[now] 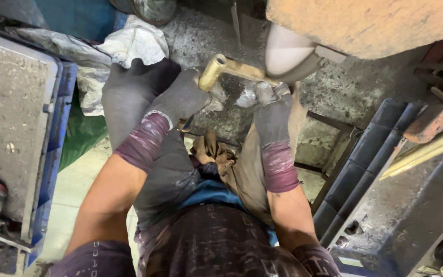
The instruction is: The person sits on the floor and uses a bench grinder to smooth and shape various brass-colored metal parts. They hold each part with gloved hands against the spinning wheel, rotating them to grind different edges and surfaces.
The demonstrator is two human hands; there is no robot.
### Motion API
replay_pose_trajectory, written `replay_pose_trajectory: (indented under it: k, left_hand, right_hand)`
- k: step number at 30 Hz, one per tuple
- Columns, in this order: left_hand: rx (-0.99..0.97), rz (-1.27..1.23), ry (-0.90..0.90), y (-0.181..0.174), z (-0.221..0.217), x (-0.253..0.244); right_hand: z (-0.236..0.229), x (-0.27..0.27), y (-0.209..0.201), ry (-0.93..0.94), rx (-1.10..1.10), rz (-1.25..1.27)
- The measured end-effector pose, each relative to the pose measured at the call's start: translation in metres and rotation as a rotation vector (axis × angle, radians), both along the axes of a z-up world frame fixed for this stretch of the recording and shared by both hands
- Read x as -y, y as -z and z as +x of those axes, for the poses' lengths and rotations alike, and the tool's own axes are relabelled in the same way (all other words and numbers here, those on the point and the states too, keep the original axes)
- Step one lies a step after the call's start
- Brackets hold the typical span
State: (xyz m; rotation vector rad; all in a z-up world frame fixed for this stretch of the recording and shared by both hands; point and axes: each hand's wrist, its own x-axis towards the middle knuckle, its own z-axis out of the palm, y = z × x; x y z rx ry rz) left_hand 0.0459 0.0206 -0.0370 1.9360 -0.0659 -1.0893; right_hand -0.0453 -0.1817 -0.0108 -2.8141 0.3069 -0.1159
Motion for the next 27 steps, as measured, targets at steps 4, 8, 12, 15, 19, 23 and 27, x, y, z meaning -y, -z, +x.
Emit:
replay_pose_trajectory:
  k: [4, 8, 12, 15, 19, 23, 27]
  left_hand:
    - [-0.04, 0.133, 0.045, -0.007, 0.002, 0.011]
    - [-0.002, 0.212, 0.123, 0.009, -0.001, 0.014]
    - [0.141, 0.194, 0.263, 0.05, -0.002, 0.004]
    - [0.482, 0.197, 0.572, 0.077, -0.005, 0.002]
    - [0.383, 0.167, 0.317, 0.066, -0.002, -0.007]
    - [0.175, 0.2, 0.146, 0.005, 0.001, -0.016]
    - [0.564, -0.147, 0.165, -0.067, -0.05, -0.034]
  right_hand:
    - [-0.005, 0.0, -0.014, 0.612, -0.19, 0.536]
    - [0.0, -0.008, -0.025, 0.401, 0.062, 0.582]
    - [0.012, -0.01, -0.018, 0.431, 0.043, 1.007]
    - [0.001, -0.01, -0.019, 0.492, -0.169, 0.304]
    - [0.002, -0.011, -0.021, 0.458, -0.111, 0.411]
    - [-0.006, -0.001, -0.02, 0.04, -0.082, 0.375]
    - [-0.068, 0.009, -0.044, -0.193, 0.152, 0.624]
